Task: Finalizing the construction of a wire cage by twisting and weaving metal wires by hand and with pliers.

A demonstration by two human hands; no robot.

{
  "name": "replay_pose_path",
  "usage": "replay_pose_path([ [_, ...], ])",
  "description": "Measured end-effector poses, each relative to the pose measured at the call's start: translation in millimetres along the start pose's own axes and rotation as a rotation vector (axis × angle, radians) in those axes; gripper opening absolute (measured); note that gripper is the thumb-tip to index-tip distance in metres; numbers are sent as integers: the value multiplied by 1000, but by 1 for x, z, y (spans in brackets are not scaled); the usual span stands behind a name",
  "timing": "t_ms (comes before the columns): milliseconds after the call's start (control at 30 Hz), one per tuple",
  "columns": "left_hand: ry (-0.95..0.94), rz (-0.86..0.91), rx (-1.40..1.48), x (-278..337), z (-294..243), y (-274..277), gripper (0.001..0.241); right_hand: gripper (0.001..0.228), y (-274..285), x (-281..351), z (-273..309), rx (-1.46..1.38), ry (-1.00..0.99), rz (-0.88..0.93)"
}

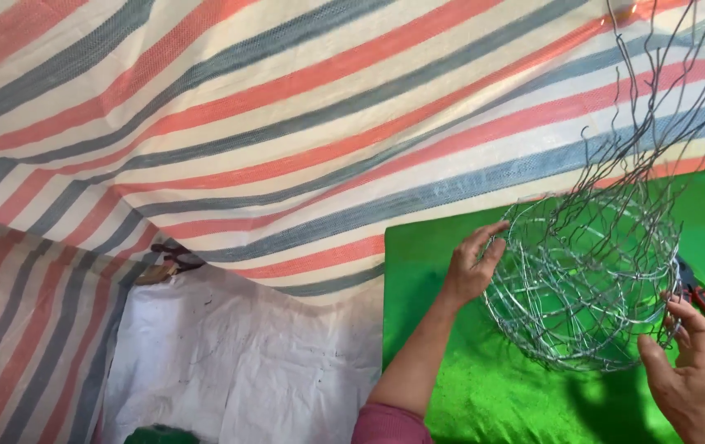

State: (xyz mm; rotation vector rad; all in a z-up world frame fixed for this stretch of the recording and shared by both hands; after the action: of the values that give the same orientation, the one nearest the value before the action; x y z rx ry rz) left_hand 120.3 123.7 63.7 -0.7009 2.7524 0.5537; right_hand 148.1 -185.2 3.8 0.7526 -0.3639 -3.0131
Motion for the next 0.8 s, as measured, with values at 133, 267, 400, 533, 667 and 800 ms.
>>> replay_pose_path([
  [133, 81, -22, 335, 8, 19, -5, 35, 59, 3, -23, 4, -96, -42, -14],
  [267, 58, 25, 420, 33, -7, 7, 28, 54, 9, -55, -11, -153, -195, 37],
  [400, 28, 102, 515, 61, -15, 9, 25, 56, 10, -78, -6, -122, -266, 85],
  [533, 75, 164, 465, 76, -8, 14, 26, 54, -1, -82, -58, -190, -223, 126],
  [667, 104, 349, 306, 83, -40, 25, 29, 54, -1, -91, -48, -200, -182, 189],
  [800, 82, 527, -1, 75, -75, 35, 44, 56, 4, -94, -50, -172, -218, 237],
])
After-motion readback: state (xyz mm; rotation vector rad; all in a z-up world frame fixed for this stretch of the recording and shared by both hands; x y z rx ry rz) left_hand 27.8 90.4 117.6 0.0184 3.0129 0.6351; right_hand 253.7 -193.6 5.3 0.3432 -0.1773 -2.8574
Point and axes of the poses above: each hand's wrist, its own x-axis away from the middle knuckle, its own y-axis out of the back of the hand, z = x × y, the point moved 6 cm from there along -x, towards the middle knuckle, and after that the axes turned 9 degrees about -z, right-handed, at the moved point
